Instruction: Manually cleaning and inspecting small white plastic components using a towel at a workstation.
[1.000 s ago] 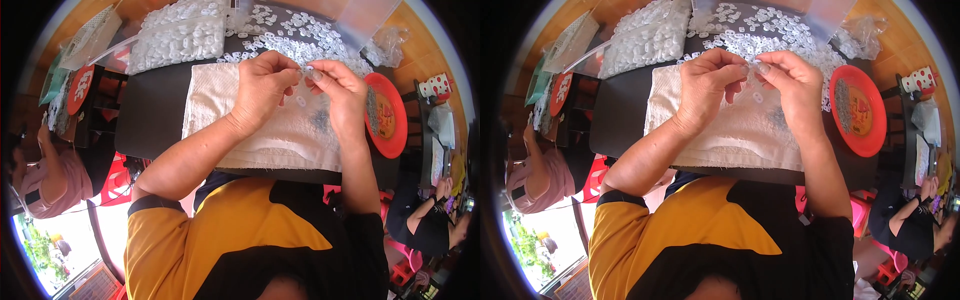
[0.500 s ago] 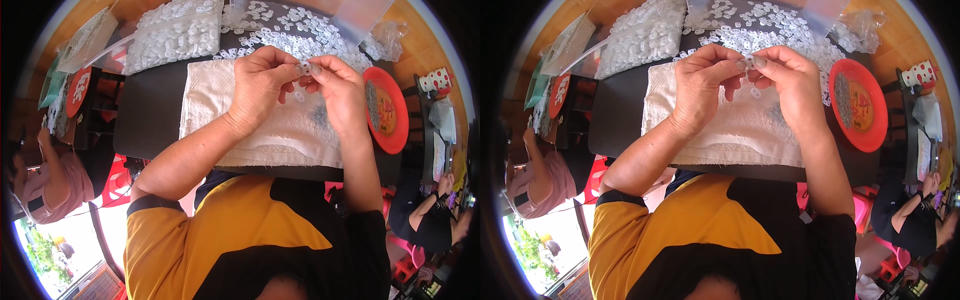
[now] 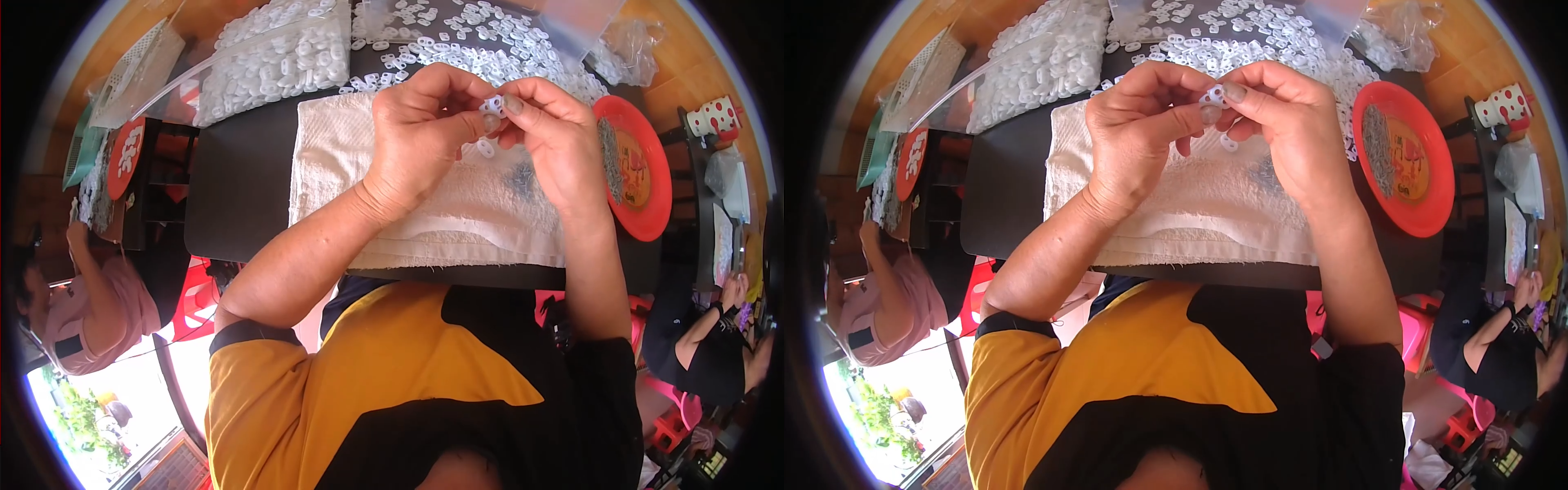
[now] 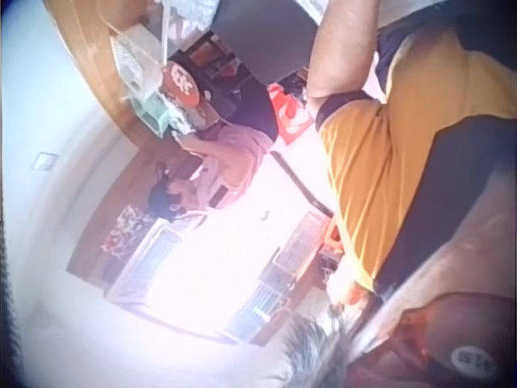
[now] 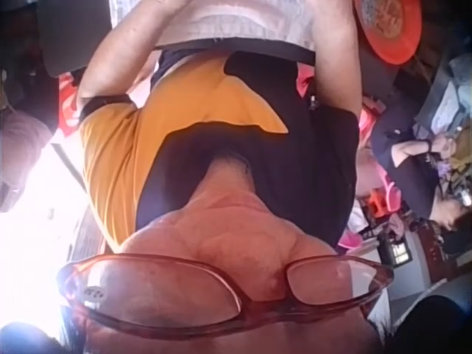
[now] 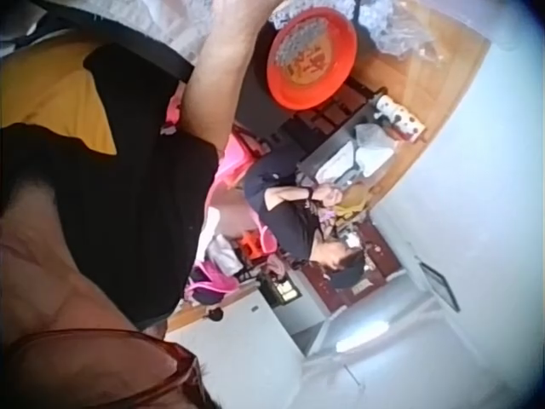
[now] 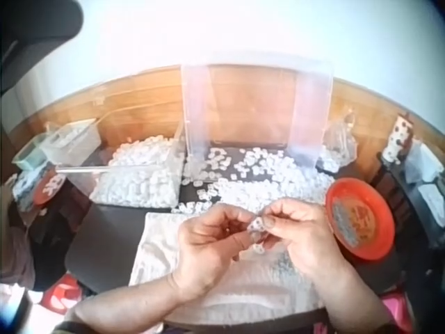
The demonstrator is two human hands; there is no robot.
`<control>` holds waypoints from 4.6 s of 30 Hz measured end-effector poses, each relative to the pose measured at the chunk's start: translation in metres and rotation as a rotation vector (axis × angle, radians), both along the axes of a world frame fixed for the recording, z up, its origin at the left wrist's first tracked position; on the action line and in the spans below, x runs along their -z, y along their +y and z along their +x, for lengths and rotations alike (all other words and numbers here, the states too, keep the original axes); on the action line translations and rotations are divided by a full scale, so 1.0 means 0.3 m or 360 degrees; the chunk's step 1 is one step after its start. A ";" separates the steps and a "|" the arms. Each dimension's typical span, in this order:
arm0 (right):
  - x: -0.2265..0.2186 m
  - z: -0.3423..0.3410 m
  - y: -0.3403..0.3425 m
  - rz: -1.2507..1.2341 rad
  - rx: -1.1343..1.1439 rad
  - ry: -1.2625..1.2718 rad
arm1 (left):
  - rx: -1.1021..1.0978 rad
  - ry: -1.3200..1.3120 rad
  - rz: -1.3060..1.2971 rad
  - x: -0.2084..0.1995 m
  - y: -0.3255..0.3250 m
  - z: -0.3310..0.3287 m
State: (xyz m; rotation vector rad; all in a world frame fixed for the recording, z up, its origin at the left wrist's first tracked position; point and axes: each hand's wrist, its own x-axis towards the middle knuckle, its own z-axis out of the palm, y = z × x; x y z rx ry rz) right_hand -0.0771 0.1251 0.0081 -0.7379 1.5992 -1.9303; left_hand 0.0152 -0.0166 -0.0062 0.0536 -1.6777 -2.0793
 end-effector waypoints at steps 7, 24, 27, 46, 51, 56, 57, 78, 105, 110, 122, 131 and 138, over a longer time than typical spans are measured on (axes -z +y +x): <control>0.008 0.004 0.001 0.0007 0.0054 0.0195 | 0.0067 -0.0086 0.0000 -0.002 -0.005 -0.001; -0.016 0.002 0.011 0.0105 -0.0036 0.0083 | 0.0026 0.0009 -0.0111 -0.004 0.008 -0.005; -0.024 -0.014 0.025 0.0117 -0.0084 0.0082 | 0.0088 0.0042 -0.0319 -0.006 -0.006 -0.005; -0.033 0.021 0.027 0.0143 -0.0210 0.0058 | -0.0028 0.0437 -0.0804 0.011 -0.009 0.001; -0.011 0.035 0.020 0.0032 -0.0199 -0.0058 | -0.0019 0.0477 -0.0910 0.007 -0.014 0.009; -0.006 0.043 0.019 -0.0013 -0.0187 -0.0138 | 0.0086 0.0453 -0.0708 0.015 -0.009 -0.002; -0.004 0.042 0.017 -0.0047 -0.0208 -0.0142 | 0.0175 0.0406 -0.0528 0.019 -0.008 -0.001; -0.019 -0.002 0.024 0.0092 -0.0087 0.0317 | -0.0143 0.0467 -0.0835 0.041 -0.023 -0.031; 0.043 -0.108 0.071 0.1053 0.0215 0.1716 | -0.1299 0.0273 -0.1092 -0.376 -0.325 0.019; 0.053 -0.098 0.042 0.1370 0.0037 0.1819 | -0.1515 0.0181 -0.1795 -0.303 -0.410 -0.002; 0.023 -0.114 0.056 0.0585 -0.0054 0.0905 | 0.0195 -0.0751 -0.0386 -0.037 -0.030 -0.068; -0.001 -0.078 0.065 0.0338 -0.0230 0.0665 | 0.0548 -0.0751 0.0330 -0.019 -0.043 -0.078; -0.009 -0.047 0.045 0.0254 -0.0150 0.0772 | 0.0527 -0.0761 0.0306 -0.024 -0.044 -0.063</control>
